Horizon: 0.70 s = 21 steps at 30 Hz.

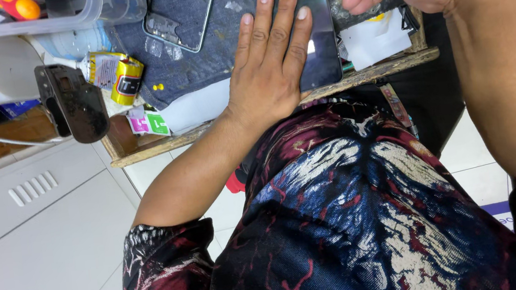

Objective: The person disassembles a mobile phone using a small prying tool and a screwdriver, removing the internal components and separating the screen assembly from the frame.

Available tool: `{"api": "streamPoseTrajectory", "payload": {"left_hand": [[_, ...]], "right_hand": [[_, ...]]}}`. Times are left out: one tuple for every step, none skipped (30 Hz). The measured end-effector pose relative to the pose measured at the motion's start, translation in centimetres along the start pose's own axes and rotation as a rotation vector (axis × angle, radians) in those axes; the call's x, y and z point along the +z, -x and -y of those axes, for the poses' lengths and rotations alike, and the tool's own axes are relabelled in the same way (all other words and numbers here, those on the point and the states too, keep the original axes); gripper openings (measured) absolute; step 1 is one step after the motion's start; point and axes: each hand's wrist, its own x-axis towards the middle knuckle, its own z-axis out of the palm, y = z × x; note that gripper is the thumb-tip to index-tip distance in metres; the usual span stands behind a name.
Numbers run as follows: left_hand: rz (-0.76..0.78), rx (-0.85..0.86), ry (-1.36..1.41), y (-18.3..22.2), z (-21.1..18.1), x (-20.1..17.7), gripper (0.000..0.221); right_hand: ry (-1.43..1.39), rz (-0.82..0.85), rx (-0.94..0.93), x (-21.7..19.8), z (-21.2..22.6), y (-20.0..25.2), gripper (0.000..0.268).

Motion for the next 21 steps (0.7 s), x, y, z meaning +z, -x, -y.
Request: {"api": "streamPoseTrajectory", "payload": {"left_hand": [[-0.004,0.001,0.006,0.0,0.0,-0.1,0.05],[-0.008,0.002,0.013,-0.1,0.0,-0.1,0.05],[0.004,0.003,0.015,0.1,0.1,-0.2,0.051],[0.016,0.003,0.017,0.1,0.2,-0.2,0.051],[0.031,0.016,0.025,0.1,0.2,-0.2,0.052],[0.025,0.013,0.022,0.3,0.1,-0.2,0.051],[0.013,0.015,0.019,0.2,0.1,-0.2,0.05],[0.002,0.016,0.017,0.0,0.0,-0.2,0.049],[-0.006,0.022,0.022,0.0,0.1,-0.2,0.049],[-0.014,0.029,0.027,0.0,0.2,-0.2,0.049],[-0.016,0.038,0.038,0.2,0.2,-0.2,0.048],[-0.008,0.038,0.038,0.4,0.2,-0.2,0.048],[-0.003,0.041,0.037,0.3,0.3,-0.1,0.048],[0.002,0.044,0.036,0.3,0.3,-0.1,0.048],[0.005,0.044,0.041,0.2,0.3,-0.2,0.049],[0.007,0.044,0.045,0.1,0.3,-0.2,0.05],[0.012,0.046,0.052,0.2,0.3,-0.3,0.051],[0.018,0.042,0.055,0.3,0.2,-0.3,0.051],[0.024,0.041,0.058,0.2,0.2,-0.4,0.051],[0.03,0.04,0.061,0.1,0.2,-0.4,0.051],[0.027,0.045,0.057,0.1,0.2,-0.4,0.051]], "right_hand": [[0.008,-0.008,0.006,0.1,0.1,0.3,0.017],[0.015,-0.016,0.012,0.1,0.2,0.4,0.017],[0.034,0.003,-0.002,0.1,0.2,0.2,0.017],[0.053,0.022,-0.017,0.0,0.3,0.0,0.018],[0.068,0.027,-0.03,-0.1,0.0,0.1,0.018],[0.08,0.022,-0.011,-0.2,-0.3,0.2,0.019],[0.097,0.014,0.005,-0.4,-0.5,0.1,0.019],[0.113,0.005,0.021,-0.8,-0.6,0.1,0.02],[0.157,0.015,0.033,-1.0,-0.9,-0.1,0.022],[0.2,0.026,0.045,-1.2,-1.2,-0.5,0.024],[0.239,0.033,0.061,-1.3,-1.7,-0.6,0.026],[0.241,0.049,0.048,-1.5,-2.2,-0.6,0.027],[0.246,0.062,0.031,-1.7,-2.4,-0.7,0.027],[0.251,0.075,0.015,-1.9,-2.5,-0.8,0.028],[0.254,0.082,0.009,-2.0,-2.5,-0.9,0.027],[0.258,0.088,0.004,-2.0,-2.3,-1.1,0.027],[0.259,0.092,0.001,-1.9,-2.2,-1.0,0.027],[0.246,0.078,0.02,-1.7,-2.0,-0.9,0.026],[0.232,0.06,0.037,-1.6,-1.8,-0.7,0.025],[0.217,0.042,0.055,-1.4,-1.6,-0.6,0.024],[0.203,0.048,0.053,-1.2,-1.6,-0.7,0.023]]}}
